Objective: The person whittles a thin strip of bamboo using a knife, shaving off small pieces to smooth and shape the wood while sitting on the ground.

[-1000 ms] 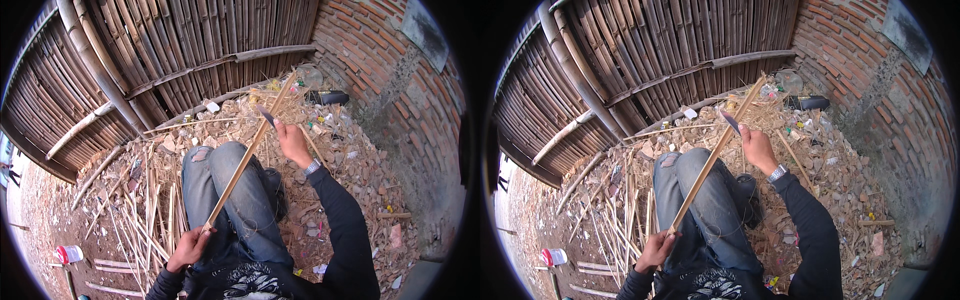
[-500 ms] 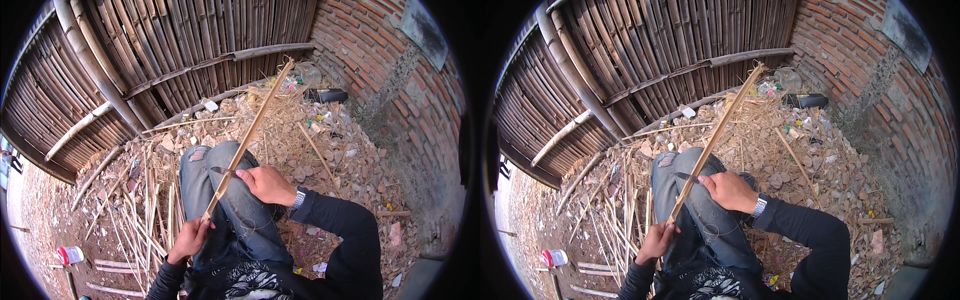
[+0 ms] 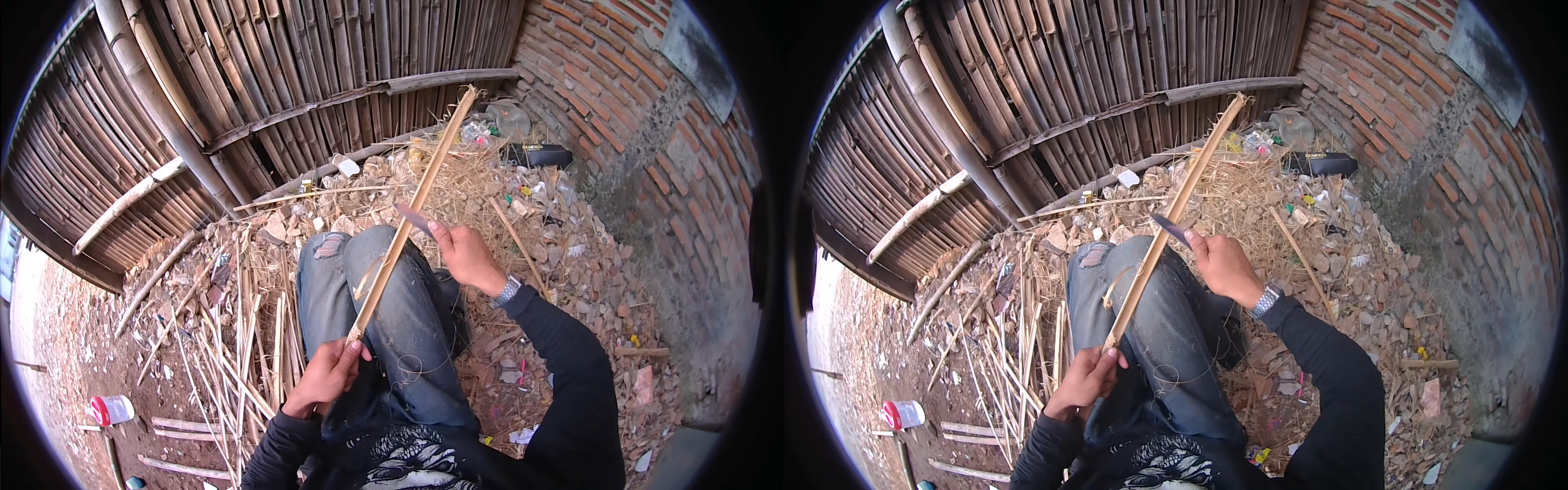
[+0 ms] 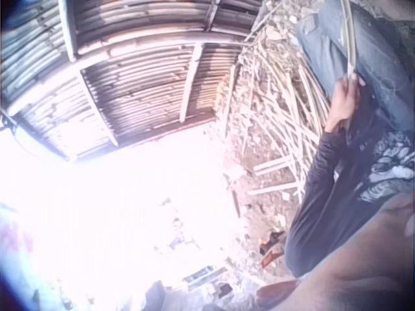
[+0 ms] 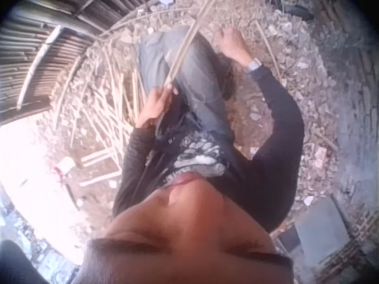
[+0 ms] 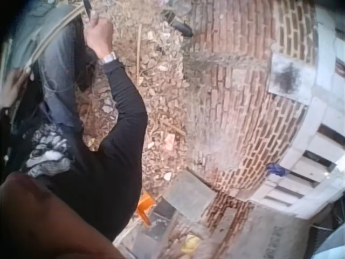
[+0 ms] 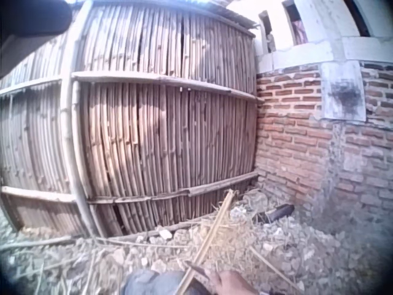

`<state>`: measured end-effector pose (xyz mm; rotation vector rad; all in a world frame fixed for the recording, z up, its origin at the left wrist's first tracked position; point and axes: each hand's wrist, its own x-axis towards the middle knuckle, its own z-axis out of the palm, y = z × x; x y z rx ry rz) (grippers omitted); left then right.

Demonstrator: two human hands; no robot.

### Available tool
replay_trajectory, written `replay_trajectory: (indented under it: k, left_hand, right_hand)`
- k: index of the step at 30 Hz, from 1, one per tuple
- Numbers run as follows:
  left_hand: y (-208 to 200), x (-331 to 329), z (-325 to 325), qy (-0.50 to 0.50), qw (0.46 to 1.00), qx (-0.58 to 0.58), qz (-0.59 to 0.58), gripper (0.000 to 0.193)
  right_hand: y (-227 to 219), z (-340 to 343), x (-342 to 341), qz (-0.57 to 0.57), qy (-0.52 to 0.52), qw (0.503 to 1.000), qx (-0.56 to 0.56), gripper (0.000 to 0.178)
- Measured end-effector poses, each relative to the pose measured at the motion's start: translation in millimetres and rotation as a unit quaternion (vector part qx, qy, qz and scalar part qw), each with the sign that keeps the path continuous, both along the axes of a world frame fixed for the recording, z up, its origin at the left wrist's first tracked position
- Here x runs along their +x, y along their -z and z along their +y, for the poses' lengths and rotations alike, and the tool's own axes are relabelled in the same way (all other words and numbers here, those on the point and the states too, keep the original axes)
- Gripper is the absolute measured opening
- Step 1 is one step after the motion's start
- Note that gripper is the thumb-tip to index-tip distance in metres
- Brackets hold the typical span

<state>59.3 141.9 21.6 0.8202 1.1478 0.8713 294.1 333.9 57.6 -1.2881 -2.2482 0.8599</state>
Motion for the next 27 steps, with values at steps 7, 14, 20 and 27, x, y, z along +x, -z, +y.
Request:
replay_trajectory:
  k: [7,14,20,27]
  left_hand:
    - [-6.2,6.3,19.7,0.005,0.999,0.037,0.022,0.034]
    - [-15.0,18.7,19.8,-0.016,0.932,0.182,0.313,0.031]
    - [-17.2,28.1,28.7,-0.067,0.89,0.228,0.39,0.027]
    - [13.0,14.1,31.0,-0.028,0.913,0.246,0.323,0.024]
  right_hand:
    - [-18.3,2.1,-0.6,0.16,-0.022,0.958,-0.236,0.062]
    - [-23.5,16.6,1.9,0.216,-0.048,0.974,-0.055,0.057]
    - [-38.1,-20.7,-23.7,0.081,-0.143,0.984,0.07,0.029]
    - [-47.7,-77.1,-21.5,0.093,-0.212,0.971,-0.062,0.019]
